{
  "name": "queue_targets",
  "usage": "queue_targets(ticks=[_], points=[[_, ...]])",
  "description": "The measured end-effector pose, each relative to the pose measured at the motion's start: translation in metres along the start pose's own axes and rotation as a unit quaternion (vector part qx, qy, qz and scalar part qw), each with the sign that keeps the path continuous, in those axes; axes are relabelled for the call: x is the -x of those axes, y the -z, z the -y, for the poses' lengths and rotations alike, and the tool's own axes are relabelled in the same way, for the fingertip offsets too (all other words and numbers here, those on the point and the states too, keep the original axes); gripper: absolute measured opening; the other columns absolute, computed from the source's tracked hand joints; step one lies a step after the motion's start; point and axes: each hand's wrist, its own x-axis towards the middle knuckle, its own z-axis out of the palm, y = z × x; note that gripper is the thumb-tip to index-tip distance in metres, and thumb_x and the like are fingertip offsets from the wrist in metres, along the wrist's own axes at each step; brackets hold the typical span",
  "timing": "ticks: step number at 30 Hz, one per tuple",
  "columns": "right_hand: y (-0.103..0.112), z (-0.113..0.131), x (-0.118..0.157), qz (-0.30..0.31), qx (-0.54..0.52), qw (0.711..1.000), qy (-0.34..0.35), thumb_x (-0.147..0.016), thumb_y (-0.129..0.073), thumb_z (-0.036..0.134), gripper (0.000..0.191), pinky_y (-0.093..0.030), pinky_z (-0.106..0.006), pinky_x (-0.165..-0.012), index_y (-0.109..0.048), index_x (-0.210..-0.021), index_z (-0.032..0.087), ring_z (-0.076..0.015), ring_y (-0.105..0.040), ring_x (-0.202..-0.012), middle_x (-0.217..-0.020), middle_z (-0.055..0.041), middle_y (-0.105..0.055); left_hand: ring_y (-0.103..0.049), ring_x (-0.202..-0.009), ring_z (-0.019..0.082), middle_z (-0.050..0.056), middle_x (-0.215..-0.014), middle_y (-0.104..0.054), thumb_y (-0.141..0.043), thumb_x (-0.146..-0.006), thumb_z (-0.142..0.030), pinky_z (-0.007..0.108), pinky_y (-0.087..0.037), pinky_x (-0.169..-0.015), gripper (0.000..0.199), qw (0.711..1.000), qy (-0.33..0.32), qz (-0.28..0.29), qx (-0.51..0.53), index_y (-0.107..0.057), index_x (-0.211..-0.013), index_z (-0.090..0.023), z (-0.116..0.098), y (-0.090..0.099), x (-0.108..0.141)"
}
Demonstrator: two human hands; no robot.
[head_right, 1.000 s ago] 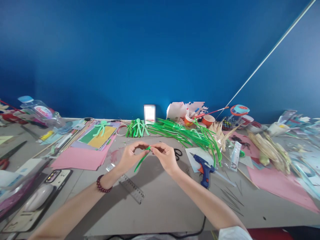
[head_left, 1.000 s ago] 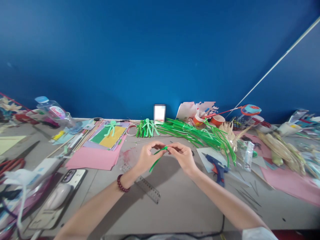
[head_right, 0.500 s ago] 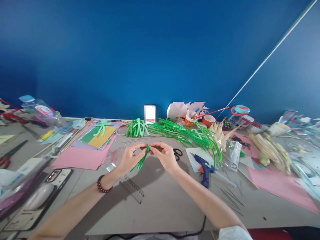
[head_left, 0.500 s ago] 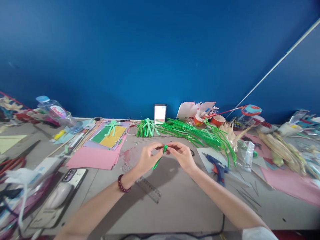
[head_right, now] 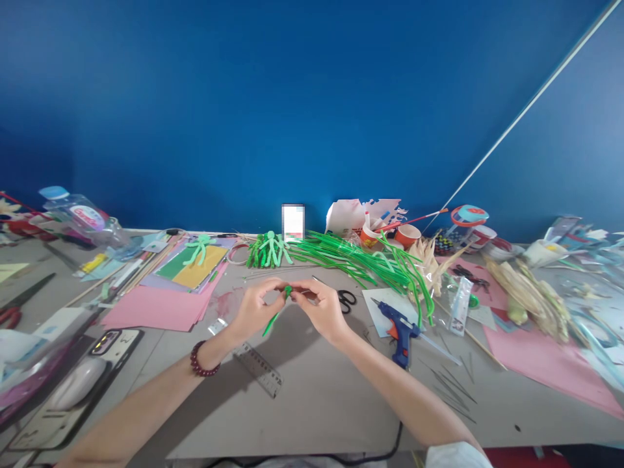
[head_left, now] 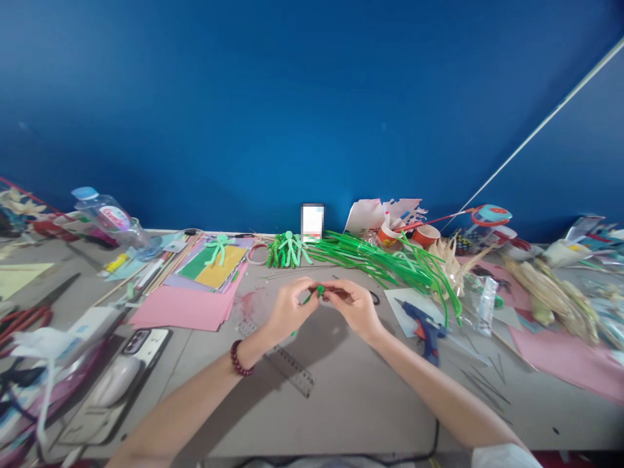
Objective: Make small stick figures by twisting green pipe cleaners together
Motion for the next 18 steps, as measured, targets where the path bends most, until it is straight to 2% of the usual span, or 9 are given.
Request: queue_targets(ticks=[6,12,18], points=[[0.000,0.005,0.003,-0.004,0.071,0.995,0.072,-0.081,-0.060,0.024,0.019,-0.055,-0.033,-0.077,-0.069,-0.097,0.023,-0.0187,-0.064,-0.085,-0.093,-0.0058,-0.067,-0.054,-0.073,0.014,0.002,-0.075,-0.060,-0.047,-0.081,-0.017,0.025,-0.043,-0.068,0.012,1.000,-0.017,-0.002,-0.014,-0.059,-0.079,-0.017,-0.001,0.001,-0.001],[0.001,0.011,0.003,-0.013,0.146,0.980,0.136,-0.084,-0.056,0.022,0.026,-0.054,-0.033,-0.076,-0.067,-0.106,0.028,-0.0180,-0.063,-0.083,-0.095,-0.0055,-0.066,-0.055,-0.074,0.015,0.003,-0.077,-0.061,-0.046,-0.087,-0.029,0.026,-0.042,-0.068,0.018,1.000,-0.022,0.004,-0.018,-0.060,-0.081,-0.017,-0.003,0.002,-0.001],[0.001,0.008,0.005,-0.019,0.207,0.957,0.202,-0.085,-0.054,0.021,0.029,-0.052,-0.032,-0.079,-0.067,-0.109,0.029,-0.0182,-0.063,-0.084,-0.094,-0.0052,-0.068,-0.054,-0.067,0.015,0.003,-0.069,-0.060,-0.045,-0.089,-0.028,0.026,-0.041,-0.065,0.024,0.995,-0.062,0.006,-0.083,-0.058,-0.072,-0.018,-0.003,0.003,0.001]])
